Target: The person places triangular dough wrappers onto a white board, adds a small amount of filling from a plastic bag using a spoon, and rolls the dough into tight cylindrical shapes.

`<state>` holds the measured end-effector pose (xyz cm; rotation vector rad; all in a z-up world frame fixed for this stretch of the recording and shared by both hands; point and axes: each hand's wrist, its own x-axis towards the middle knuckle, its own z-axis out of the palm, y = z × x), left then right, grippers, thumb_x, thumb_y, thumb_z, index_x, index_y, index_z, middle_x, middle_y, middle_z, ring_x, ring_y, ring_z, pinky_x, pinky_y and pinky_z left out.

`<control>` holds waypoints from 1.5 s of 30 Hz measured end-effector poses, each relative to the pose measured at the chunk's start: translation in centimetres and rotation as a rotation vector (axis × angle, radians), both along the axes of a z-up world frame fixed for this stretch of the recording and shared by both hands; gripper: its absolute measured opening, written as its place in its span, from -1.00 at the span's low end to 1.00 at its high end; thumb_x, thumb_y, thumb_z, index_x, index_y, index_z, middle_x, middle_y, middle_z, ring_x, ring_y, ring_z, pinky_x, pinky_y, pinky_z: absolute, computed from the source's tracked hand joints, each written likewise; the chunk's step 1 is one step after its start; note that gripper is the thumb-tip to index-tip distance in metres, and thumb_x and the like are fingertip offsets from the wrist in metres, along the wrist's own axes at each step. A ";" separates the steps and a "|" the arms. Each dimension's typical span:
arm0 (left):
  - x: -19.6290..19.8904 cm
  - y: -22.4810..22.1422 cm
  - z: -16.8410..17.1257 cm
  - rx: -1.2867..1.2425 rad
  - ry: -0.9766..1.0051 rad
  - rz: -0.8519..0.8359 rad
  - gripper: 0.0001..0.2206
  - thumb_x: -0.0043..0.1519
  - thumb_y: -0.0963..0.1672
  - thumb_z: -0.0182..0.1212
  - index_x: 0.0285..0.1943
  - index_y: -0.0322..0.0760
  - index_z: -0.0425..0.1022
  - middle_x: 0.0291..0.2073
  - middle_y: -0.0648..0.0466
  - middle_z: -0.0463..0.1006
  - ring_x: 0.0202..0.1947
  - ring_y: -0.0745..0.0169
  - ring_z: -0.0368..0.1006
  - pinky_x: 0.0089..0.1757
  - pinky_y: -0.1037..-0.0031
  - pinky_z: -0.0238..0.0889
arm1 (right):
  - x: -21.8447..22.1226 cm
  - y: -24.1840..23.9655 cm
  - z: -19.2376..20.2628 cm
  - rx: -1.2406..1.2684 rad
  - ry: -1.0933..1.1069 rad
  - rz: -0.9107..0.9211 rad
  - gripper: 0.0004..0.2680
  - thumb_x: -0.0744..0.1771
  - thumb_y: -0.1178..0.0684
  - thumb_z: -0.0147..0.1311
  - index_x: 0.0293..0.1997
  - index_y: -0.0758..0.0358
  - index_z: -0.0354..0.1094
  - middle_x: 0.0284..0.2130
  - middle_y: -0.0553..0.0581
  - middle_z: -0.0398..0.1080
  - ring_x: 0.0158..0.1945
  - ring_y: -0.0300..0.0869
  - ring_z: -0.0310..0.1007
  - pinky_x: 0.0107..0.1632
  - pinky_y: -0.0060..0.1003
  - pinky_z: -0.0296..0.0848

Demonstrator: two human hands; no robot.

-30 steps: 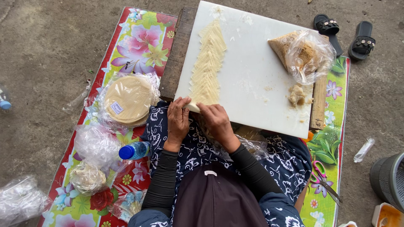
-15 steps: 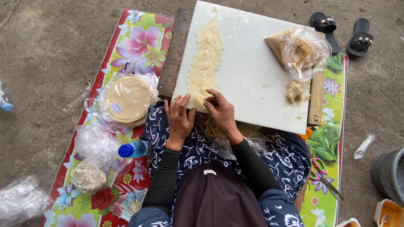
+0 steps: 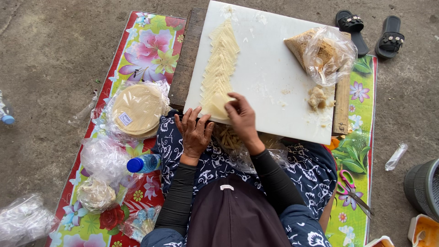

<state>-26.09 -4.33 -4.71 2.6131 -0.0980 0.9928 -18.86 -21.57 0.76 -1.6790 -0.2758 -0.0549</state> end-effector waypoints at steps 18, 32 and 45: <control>3.8 -3.3 3.2 -0.099 -0.110 -0.292 -0.79 0.43 -0.07 0.21 0.15 -0.20 0.46 0.11 0.04 0.47 0.13 0.09 0.40 0.25 0.21 0.17 | 2.2 -11.9 0.5 -0.619 -0.718 -0.323 -0.70 0.41 0.19 0.16 0.31 0.15 0.25 -0.19 0.07 0.52 -0.11 -0.16 0.51 -0.01 -0.30 0.50; 6.9 -7.8 6.1 -0.107 0.086 -0.471 -0.85 0.25 -0.17 0.34 -0.01 -0.18 0.62 -0.06 0.12 0.52 -0.10 0.21 0.44 -0.03 0.46 0.44 | -0.4 -10.4 0.4 -0.595 -0.673 -0.244 -0.61 0.37 0.16 0.22 0.37 0.24 0.22 -0.16 0.09 0.53 -0.10 -0.18 0.51 0.03 -0.26 0.47; 6.9 -8.2 6.1 -0.137 0.093 -0.416 -0.79 0.20 -0.17 0.39 0.01 -0.20 0.62 -0.22 0.12 0.51 -0.15 0.20 0.40 -0.06 0.48 0.42 | 6.3 -22.4 4.5 -1.064 -0.443 -0.579 -0.66 0.39 0.01 0.27 0.32 0.20 0.35 -0.19 0.06 0.55 -0.01 0.04 0.37 0.12 0.04 0.05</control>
